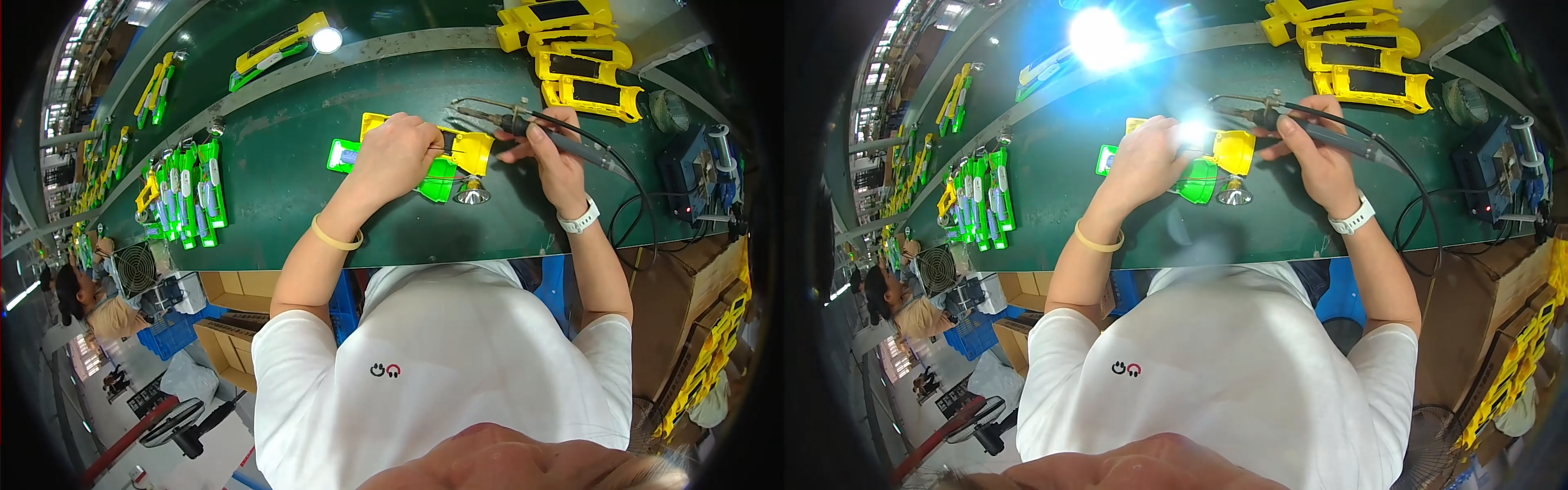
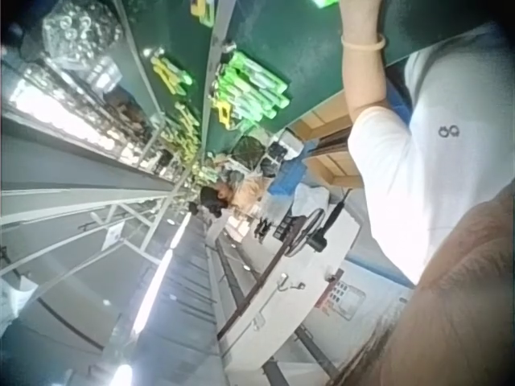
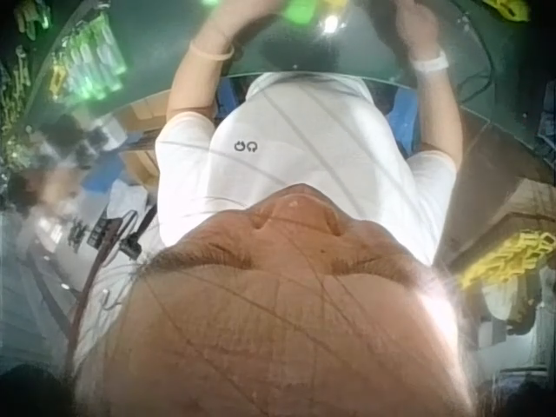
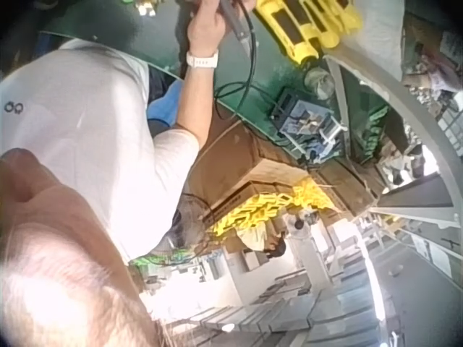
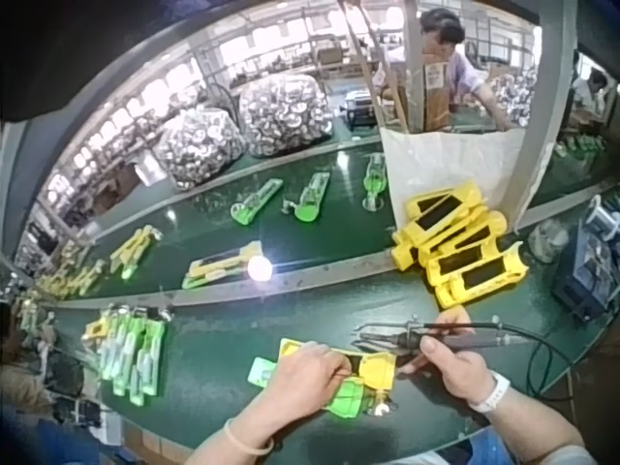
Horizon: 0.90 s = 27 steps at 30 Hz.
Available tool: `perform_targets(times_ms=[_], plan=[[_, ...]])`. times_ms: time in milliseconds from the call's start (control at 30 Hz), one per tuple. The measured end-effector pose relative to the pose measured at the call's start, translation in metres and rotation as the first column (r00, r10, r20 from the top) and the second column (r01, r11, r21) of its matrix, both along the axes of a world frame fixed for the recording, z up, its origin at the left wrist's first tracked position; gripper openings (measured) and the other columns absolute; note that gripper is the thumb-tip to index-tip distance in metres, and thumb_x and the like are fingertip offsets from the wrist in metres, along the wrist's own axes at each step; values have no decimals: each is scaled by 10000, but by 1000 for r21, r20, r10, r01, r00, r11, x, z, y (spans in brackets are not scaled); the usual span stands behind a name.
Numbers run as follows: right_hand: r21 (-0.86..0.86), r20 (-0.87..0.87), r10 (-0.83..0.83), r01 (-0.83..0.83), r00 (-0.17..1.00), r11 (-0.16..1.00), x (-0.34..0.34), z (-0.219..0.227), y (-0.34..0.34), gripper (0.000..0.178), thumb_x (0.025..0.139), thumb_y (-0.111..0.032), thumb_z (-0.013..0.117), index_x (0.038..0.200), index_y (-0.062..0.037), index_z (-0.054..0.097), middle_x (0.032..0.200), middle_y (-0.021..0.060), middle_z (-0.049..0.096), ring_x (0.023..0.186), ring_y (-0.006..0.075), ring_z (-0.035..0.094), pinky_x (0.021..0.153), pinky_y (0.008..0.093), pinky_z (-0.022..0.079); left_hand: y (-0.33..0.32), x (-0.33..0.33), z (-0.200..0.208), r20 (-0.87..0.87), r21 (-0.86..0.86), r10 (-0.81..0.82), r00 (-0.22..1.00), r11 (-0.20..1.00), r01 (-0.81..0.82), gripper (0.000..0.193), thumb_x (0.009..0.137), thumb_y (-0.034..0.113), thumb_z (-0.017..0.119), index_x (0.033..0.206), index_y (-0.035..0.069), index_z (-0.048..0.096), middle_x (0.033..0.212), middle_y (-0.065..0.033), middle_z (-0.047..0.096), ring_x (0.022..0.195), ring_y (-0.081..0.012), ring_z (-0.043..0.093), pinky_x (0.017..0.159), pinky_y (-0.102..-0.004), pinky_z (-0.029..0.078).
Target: Assembling and soldering components for solar-powered flashlights on an assembly line.
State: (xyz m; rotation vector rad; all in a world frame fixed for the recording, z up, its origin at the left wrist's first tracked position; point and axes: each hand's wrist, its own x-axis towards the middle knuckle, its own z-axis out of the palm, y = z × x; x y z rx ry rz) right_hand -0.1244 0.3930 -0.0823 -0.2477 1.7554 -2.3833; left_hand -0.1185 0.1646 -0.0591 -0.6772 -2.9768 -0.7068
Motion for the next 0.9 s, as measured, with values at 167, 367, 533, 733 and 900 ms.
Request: perform_targets(times_ms=[167, 367, 533, 733, 900], plan=[[-73, 85, 68, -62, 994, 995, -4, -10, -12, 199, 933, -109, 463, 1066, -75, 319, 975, 93, 489, 992, 322, 600, 818, 384, 528, 2, 0, 2, -12, 11, 16, 1000, 1000, -16, 51, 728, 94, 583, 694, 74, 615, 692, -83, 592, 731, -269, 568, 646, -378, 473], [-123, 90, 31, -20, 995, 992, 1, -12, -11, 221, 914, -119, 508, 1022, -27, 339, 986, 154, 543, 960, 270, 613, 787, 334, 540, 5, 2, 3, -22, -22, 9, 1000, 1000, -10, 58, 737, 109, 591, 713, 73, 630, 709, -81, 602, 742, -264, 573, 647, -375, 475], [-125, 102, 28, -16, 994, 992, 2, -11, -9, 219, 913, -114, 508, 1021, -28, 337, 987, 155, 542, 968, 271, 612, 795, 332, 537, -1, 4, 7, 3, 128, 20, 1000, 992, -20, 108, 763, 178, 640, 785, 74, 662, 741, -83, 616, 744, -260, 573, 645, -357, 474], [-19, 74, -31, 32, 997, 999, 0, -16, -6, 225, 896, -110, 541, 1012, -33, 364, 944, 119, 554, 855, 184, 614, 724, 267, 511, -26, 21, 31, 704, 579, 61, 708, 527, -622, 129, 763, 21, 680, 864, 21, 600, 850, -72, 654, 647, -114, 589, 597, -256, 487], [152, -48, -109, 115, 993, 982, 6, 1, -22, 214, 880, -126, 557, 983, -54, 384, 753, 44, 526, 609, 88, 529, 513, 184, 364, -42, 26, 15, 683, 727, -50, 729, 145, -671, 98, 793, -17, 630, 881, -2, 589, 852, -109, 658, 717, -133, 624, 613, -237, 514]])
